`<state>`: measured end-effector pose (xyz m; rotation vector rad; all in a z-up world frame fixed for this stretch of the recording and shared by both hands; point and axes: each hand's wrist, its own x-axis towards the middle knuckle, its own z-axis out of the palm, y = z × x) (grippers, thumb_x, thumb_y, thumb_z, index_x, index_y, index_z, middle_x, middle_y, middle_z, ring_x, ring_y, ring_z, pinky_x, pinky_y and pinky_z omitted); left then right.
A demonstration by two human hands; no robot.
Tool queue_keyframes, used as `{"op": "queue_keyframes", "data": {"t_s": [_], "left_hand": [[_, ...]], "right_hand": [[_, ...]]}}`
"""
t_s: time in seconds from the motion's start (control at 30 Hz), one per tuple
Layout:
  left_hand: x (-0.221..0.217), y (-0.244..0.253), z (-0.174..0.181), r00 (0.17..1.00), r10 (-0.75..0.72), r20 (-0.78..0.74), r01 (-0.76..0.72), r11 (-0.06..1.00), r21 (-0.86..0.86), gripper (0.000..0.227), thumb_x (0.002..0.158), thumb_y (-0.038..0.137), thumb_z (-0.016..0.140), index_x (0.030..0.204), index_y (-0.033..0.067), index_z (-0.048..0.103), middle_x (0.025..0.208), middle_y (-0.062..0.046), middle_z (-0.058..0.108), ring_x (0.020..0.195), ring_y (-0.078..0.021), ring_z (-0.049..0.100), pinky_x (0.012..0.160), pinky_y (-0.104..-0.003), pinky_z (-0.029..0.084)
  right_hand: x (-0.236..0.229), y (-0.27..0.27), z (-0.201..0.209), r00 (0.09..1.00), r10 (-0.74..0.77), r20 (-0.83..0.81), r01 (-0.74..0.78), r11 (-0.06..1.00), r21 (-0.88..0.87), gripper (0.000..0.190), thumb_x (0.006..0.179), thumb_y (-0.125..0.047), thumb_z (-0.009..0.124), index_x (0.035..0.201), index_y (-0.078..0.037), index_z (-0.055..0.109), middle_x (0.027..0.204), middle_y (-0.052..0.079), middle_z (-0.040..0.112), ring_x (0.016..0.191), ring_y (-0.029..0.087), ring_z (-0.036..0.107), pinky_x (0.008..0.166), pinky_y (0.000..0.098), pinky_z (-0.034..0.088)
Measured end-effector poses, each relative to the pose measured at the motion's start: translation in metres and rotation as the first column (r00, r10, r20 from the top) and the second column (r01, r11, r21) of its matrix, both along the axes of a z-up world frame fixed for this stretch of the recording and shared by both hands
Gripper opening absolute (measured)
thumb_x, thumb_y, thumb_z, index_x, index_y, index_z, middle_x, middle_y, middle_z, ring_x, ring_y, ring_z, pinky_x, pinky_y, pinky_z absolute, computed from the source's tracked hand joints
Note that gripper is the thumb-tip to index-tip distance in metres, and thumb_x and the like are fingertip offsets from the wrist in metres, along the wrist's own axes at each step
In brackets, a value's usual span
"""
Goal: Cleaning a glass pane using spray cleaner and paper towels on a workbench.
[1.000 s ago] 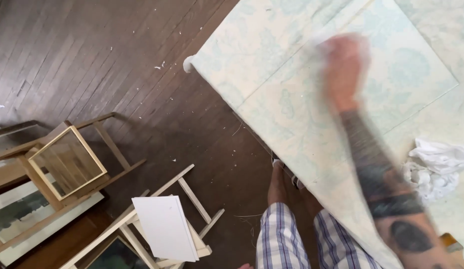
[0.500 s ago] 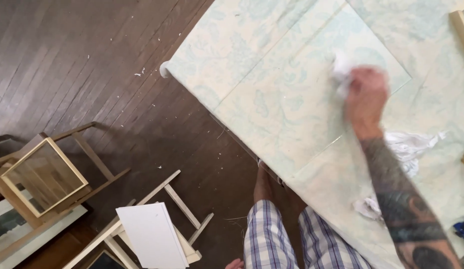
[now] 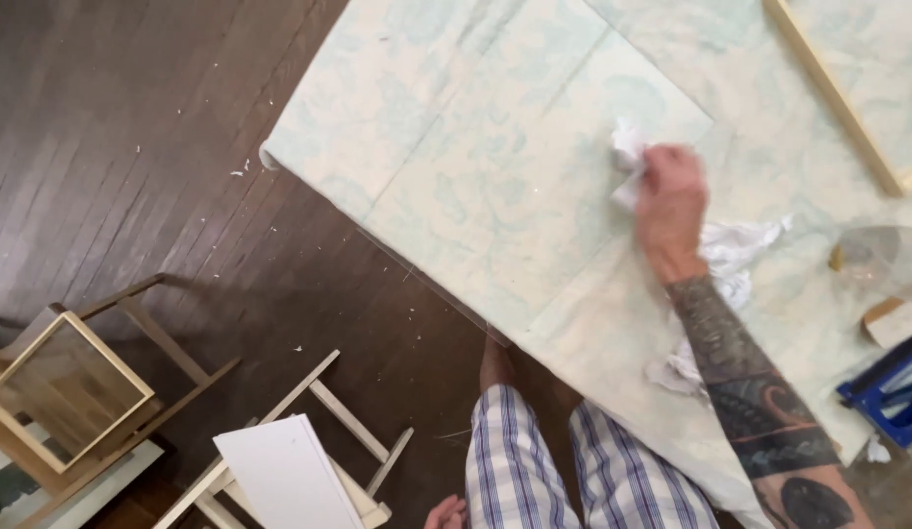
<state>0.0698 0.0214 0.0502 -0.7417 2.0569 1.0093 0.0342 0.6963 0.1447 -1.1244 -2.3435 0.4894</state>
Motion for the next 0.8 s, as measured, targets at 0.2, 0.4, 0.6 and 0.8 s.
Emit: {"op": "queue_keyframes", "data": {"t_s": [0.2, 0.4, 0.6, 0.8], "left_hand": [[-0.053, 0.101, 0.064, 0.984, -0.177, -0.037, 0.179, 0.979, 0.093, 0.032, 0.093, 0.015, 0.066, 0.119, 0.0022, 0.080, 0.107, -0.018, 0.087, 0.096, -0.0274, 0.083, 0.094, -0.033, 0.062], [-0.088, 0.234, 0.131, 0.972, -0.092, -0.214, 0.138, 0.968, 0.212, 0.022, 0.098, 0.008, 0.057, 0.098, -0.0058, 0.075, 0.094, -0.022, 0.078, 0.080, -0.0320, 0.077, 0.077, -0.039, 0.065], [-0.075, 0.404, 0.220, 0.797, -0.604, 0.005, 0.524, 0.696, 0.492, 0.072, 0.081, 0.047, 0.069, 0.141, 0.0077, 0.060, 0.138, -0.014, 0.071, 0.124, -0.0259, 0.072, 0.105, -0.038, 0.058], [-0.022, 0.456, 0.206, 0.727, -0.662, 0.182, 0.495, 0.688, 0.530, 0.038, 0.086, 0.013, 0.075, 0.121, -0.0003, 0.074, 0.106, -0.011, 0.082, 0.090, -0.0174, 0.073, 0.078, -0.029, 0.058]], "right_hand": [[-0.050, -0.203, 0.125, 0.980, 0.086, 0.181, 0.196, -0.230, -0.953, 0.044, 0.077, -0.020, 0.070, 0.120, -0.013, 0.077, 0.113, 0.003, 0.079, 0.100, 0.016, 0.072, 0.102, 0.0302, 0.050], [0.074, -0.239, 0.065, 0.978, -0.188, -0.084, -0.074, 0.062, -0.995, 0.036, 0.083, 0.005, 0.069, 0.110, -0.015, 0.082, 0.113, 0.002, 0.081, 0.103, 0.017, 0.076, 0.096, 0.0331, 0.060], [0.148, -0.201, 0.054, 0.562, -0.823, 0.086, -0.304, -0.302, -0.903, 0.040, 0.082, -0.002, 0.073, 0.122, -0.001, 0.074, 0.096, 0.014, 0.076, 0.074, 0.019, 0.067, 0.061, 0.0279, 0.048], [0.169, -0.183, 0.106, 0.547, -0.825, 0.143, -0.219, -0.306, -0.927, 0.040, 0.092, -0.003, 0.064, 0.131, -0.002, 0.072, 0.101, 0.014, 0.078, 0.071, 0.021, 0.068, 0.059, 0.0340, 0.054]]}}
